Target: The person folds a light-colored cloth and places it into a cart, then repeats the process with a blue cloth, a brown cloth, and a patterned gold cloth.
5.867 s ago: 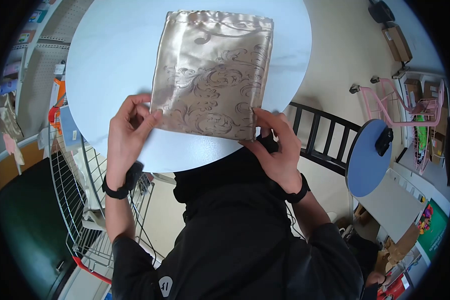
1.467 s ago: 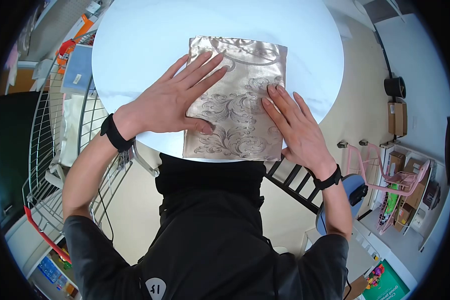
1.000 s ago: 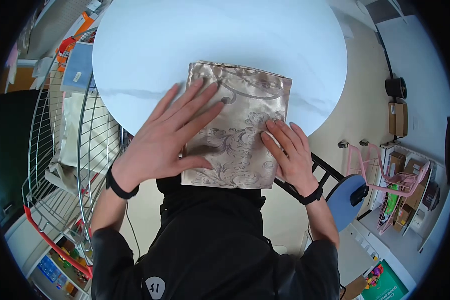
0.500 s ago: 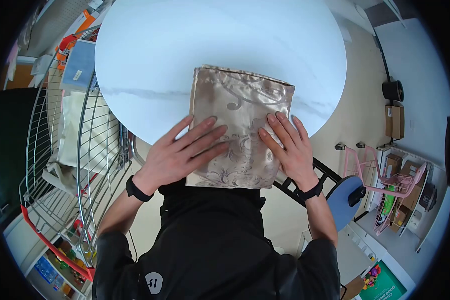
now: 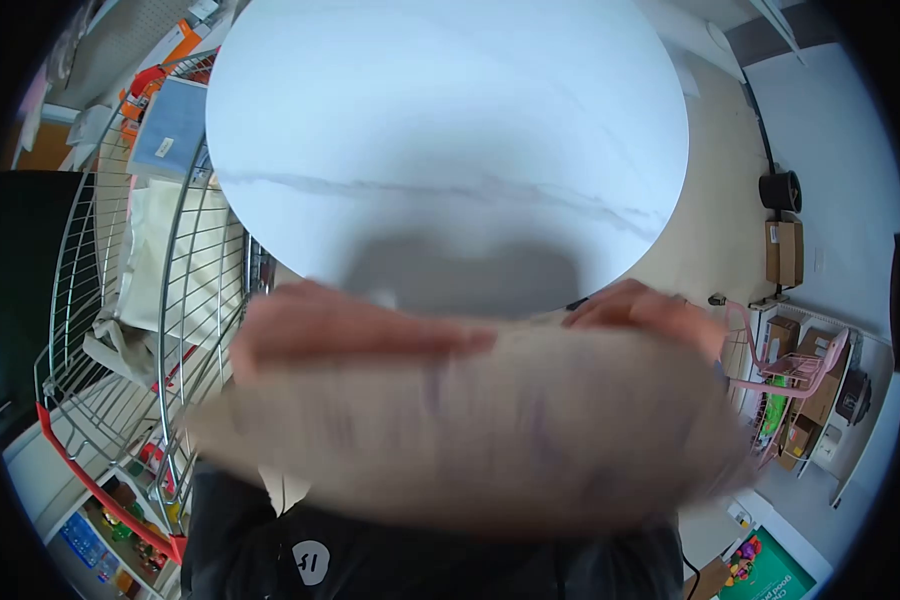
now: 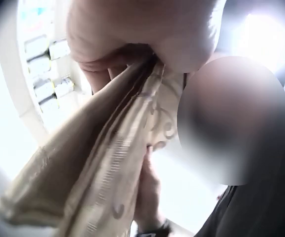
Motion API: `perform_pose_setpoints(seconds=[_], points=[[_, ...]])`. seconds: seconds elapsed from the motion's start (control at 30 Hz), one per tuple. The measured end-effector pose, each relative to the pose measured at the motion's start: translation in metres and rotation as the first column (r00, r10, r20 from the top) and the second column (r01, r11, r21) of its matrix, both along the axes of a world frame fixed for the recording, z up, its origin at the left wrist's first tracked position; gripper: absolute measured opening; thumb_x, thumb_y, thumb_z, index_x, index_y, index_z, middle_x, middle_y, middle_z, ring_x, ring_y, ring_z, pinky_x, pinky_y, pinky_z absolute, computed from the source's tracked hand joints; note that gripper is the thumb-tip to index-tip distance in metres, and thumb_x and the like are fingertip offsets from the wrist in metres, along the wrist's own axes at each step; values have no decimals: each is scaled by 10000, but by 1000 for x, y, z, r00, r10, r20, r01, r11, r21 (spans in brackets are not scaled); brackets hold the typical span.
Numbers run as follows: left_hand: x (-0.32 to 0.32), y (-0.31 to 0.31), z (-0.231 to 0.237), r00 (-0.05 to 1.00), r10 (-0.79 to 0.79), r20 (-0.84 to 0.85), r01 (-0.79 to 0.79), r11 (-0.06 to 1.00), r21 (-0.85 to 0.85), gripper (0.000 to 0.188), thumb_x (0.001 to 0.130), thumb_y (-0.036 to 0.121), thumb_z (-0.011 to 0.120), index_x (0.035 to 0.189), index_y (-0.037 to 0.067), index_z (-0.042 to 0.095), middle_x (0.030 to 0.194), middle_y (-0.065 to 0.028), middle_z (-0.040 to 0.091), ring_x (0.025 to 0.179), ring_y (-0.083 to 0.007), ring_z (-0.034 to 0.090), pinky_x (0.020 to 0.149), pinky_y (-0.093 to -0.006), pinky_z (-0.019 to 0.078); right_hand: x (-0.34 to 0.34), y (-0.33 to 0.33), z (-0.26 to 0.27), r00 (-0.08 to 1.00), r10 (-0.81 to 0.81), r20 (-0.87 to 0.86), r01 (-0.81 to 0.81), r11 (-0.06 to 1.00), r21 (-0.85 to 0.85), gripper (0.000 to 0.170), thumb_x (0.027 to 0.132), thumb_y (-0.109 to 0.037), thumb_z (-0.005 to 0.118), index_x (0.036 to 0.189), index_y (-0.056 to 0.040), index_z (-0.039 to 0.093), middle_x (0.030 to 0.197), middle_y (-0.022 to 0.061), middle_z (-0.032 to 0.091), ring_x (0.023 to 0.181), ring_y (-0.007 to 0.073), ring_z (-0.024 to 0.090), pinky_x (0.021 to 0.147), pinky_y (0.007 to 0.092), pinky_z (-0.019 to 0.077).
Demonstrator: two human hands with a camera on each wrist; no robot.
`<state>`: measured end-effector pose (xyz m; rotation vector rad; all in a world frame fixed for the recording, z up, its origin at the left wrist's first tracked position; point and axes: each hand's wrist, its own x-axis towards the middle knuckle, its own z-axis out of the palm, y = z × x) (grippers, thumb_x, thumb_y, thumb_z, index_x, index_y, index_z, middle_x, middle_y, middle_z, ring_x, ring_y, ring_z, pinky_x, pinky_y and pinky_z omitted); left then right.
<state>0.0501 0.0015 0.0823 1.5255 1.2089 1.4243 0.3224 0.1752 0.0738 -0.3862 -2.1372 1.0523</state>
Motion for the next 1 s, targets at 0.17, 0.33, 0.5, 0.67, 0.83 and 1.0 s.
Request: perform_pose_setpoints(seconds=[0.17,0.33,0.5,0.67,0.83,1.0], points=[[-15,24,-57,544,276,792,-26,950,-313,438,1150,318,593,1415,-30,617,1297,-159,742,1155,-260,752,918,-382,642,-67,70,15,940,-164,300,217,965,-150,323,1105,-212,632,1338,5,681,1004,173,775,952,255,744,846,346,555],[-15,-27,-70,813,415,410,-33,735,-678,707,1158,486,492,1628,-37,425,1453,-256,676,1165,-372,769,905,-441,678,-48,128,-1,743,-398,538,238,908,343,413,1071,-305,686,1375,-25,691,931,163,751,845,266,705,808,383,555],[-43,-104,-75,889,443,117,-251,684,-684,557,1178,393,485,1521,-34,585,1306,-201,771,1152,-288,777,885,-380,658,23,92,-11,719,-324,616,378,925,44,479,1049,-296,731,1447,-39,660,980,155,758,891,240,716,833,370,558],[-60,-49,-53,817,576,-19,-534,744,-400,492,1161,336,557,1509,-6,612,1427,-168,717,1308,-259,696,972,-375,621,34,5,-44,744,-436,506,559,821,-116,538,1019,-191,775,1504,-29,609,1177,140,753,1019,236,705,884,390,564],[-68,21,-66,541,411,-734,-562,826,48,502,1038,247,736,1474,18,641,1457,-198,689,1365,-368,644,1116,-433,540,6,-64,-67,802,-540,255,461,831,311,496,939,-168,813,1390,-18,673,1373,188,671,1256,400,639,1067,477,513],[-38,22,-68,489,276,-828,-278,949,152,449,941,199,809,1373,104,732,1526,-168,635,1458,-392,548,1181,-468,487,-2,-85,-97,797,-595,106,535,777,332,344,916,-84,809,1249,-20,749,1278,132,705,1170,343,666,986,444,537]])
